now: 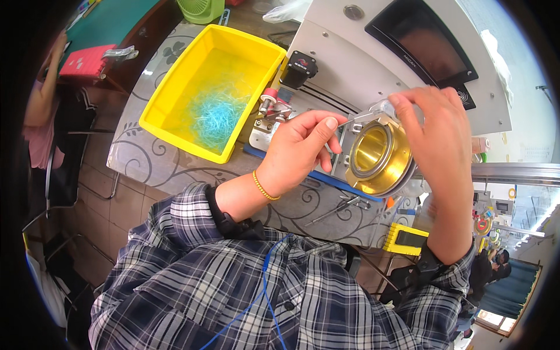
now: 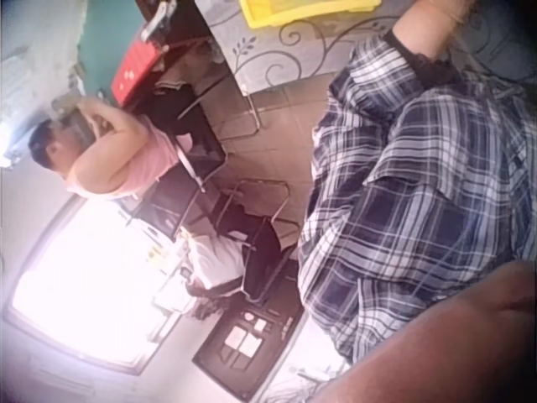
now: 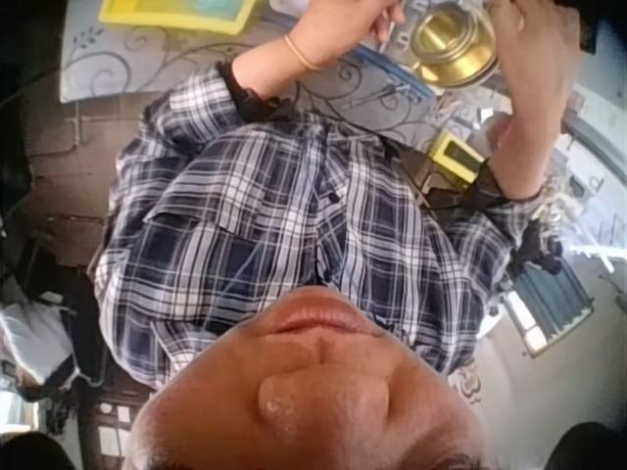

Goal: Manually wind thread or wire onto a spool using a specialized mechanical winding machine.

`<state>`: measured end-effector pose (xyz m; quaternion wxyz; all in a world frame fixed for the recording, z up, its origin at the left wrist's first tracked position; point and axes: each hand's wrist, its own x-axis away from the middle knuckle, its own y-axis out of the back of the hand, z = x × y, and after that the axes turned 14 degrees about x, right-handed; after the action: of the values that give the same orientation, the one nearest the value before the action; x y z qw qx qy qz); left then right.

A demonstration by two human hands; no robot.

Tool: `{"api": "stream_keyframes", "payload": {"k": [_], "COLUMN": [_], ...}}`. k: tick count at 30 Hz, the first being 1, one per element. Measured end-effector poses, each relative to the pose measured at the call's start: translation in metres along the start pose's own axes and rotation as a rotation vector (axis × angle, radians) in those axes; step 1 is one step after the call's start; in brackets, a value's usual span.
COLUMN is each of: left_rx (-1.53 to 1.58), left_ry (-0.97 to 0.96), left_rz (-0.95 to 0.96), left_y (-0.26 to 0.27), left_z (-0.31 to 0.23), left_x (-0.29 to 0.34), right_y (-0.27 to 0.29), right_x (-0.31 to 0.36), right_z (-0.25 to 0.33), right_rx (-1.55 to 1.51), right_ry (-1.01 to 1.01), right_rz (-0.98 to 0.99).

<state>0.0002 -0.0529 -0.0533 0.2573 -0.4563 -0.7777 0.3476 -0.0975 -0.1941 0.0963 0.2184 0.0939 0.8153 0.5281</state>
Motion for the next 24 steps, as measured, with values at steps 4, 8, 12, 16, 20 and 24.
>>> {"api": "stream_keyframes", "payload": {"k": [4, 8, 12, 16, 20, 24], "left_rx": [-0.154, -0.245, -0.347, -0.333, -0.079, 0.265], "left_ry": [-0.054, -0.099, -0.156, -0.182, 0.265, 0.443], "left_rz": [0.003, 0.003, -0.005, 0.006, 0.136, 0.189], "left_y": [0.001, 0.002, 0.001, 0.003, 0.014, 0.014], "left_z": [-0.004, -0.005, -0.004, -0.010, -0.026, -0.023], "left_x": [0.001, 0.003, 0.003, 0.010, 0.022, 0.013], "right_y": [-0.005, -0.009, -0.012, -0.005, -0.014, -0.024], "right_x": [-0.007, -0.012, -0.011, 0.004, 0.039, 0.056], "right_z": [0.028, 0.052, 0.057, 0.055, 0.054, 0.056], "right_rx": [-0.238, -0.326, -0.216, -0.235, -0.249, -0.221], "right_ry": [0.244, 0.403, 0.433, 0.316, 0.156, 0.094], "right_rz": [-0.151, -0.141, -0.090, -0.174, -0.284, -0.329]}}
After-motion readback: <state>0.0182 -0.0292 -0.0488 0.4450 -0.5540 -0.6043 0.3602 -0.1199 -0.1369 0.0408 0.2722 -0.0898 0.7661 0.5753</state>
